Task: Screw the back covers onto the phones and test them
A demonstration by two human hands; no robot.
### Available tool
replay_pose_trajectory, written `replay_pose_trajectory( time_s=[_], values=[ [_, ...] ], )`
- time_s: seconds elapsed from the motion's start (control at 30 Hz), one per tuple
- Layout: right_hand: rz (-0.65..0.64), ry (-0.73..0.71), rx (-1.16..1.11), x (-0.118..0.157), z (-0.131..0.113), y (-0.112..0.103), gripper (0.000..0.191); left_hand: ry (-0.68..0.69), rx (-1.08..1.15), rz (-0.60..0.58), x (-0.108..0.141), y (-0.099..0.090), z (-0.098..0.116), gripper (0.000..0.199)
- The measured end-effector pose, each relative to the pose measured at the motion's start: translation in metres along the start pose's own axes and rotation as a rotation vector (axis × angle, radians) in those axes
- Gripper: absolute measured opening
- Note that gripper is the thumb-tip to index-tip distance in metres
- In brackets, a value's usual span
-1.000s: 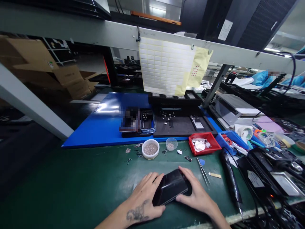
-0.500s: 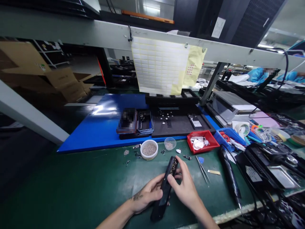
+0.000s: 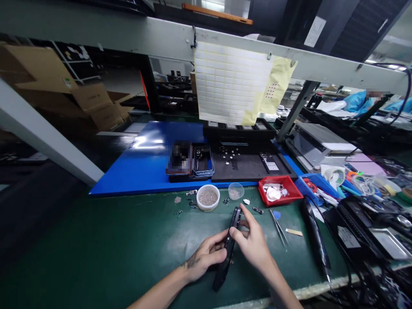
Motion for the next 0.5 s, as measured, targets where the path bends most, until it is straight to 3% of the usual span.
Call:
replay_pose_trajectory(
  time_s=[0.13, 0.27, 0.37, 0.5],
  values=[
    [-0.054, -0.19, 0.06, 0.023, -0.016, 0.0, 0.077, 0.116, 0.066, 0.112, 0.003, -0.008, 0.016, 0.069],
    [-0.153, -0.44, 0.268, 0.068, -0.031, 0.011, 0.066, 0.097, 0.124, 0.214, 0.006, -0.021, 0.016, 0.066],
    [-0.092, -0.64, 0.267, 0.092, -0.042, 0.013, 0.068, 0.094, 0.149, 0.245, 0.006, -0.026, 0.011, 0.073],
    [-0.048, -0.754, 0.331, 0.097, -0.042, 0.02, 0.067, 0.076, 0.164, 0.289, 0.008, -0.032, -0.005, 0.087]
  ],
)
Point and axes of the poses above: each hand's wrist, its own x-axis away from the middle knuckle, its own y-axis out of the palm, z = x × y, the point moved 10 cm from there along -x, towards the middle knuckle, and after that the axes turned 2 degrees about -z, right-handed, at the moved point
